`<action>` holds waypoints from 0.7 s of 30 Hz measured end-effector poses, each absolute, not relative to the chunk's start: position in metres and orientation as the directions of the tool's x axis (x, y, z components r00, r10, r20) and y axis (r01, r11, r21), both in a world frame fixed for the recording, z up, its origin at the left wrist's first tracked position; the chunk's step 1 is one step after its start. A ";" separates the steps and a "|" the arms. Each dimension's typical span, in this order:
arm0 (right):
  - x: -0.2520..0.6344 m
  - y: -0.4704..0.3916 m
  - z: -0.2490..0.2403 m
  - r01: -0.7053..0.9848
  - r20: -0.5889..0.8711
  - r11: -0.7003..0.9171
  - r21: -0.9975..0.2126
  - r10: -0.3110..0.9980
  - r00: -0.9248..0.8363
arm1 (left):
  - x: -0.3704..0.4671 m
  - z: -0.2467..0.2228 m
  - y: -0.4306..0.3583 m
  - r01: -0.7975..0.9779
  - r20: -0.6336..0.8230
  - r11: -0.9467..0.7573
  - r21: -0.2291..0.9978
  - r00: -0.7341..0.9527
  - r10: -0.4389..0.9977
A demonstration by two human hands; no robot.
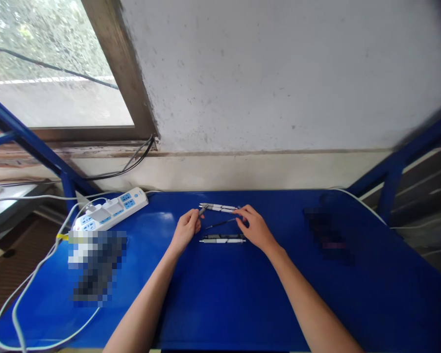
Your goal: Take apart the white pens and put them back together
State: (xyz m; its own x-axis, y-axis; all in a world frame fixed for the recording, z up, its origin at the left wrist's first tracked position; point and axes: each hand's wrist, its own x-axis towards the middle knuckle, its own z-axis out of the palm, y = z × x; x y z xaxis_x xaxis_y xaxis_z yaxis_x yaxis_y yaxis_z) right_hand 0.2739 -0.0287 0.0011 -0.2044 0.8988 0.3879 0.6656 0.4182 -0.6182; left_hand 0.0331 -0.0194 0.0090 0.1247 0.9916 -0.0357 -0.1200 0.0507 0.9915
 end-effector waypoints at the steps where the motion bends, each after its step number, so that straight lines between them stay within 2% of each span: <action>1: 0.272 -0.030 0.000 0.656 0.369 0.429 -0.621 0.898 -0.238 | 0.032 0.010 -0.020 -0.089 -0.011 0.022 0.996 0.115 0.993; 4: 0.270 -0.030 -0.006 0.641 0.336 0.438 -0.630 0.898 -0.284 | 0.031 0.014 -0.022 -0.048 0.034 -0.029 0.998 0.106 0.994; 21: 0.267 -0.023 -0.012 0.675 0.316 0.395 -0.623 0.917 -0.244 | 0.030 0.009 -0.021 -0.139 0.024 -0.017 0.990 0.047 0.999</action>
State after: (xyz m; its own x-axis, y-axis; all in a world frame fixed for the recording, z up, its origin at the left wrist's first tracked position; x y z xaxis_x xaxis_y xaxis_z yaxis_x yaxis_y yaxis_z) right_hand 0.2673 -0.0232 -0.0122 -0.2443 0.9166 0.3164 0.6755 0.3950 -0.6227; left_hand 0.0296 -0.0212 0.0095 0.0471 0.9986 0.0236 -0.1393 -0.0168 0.9901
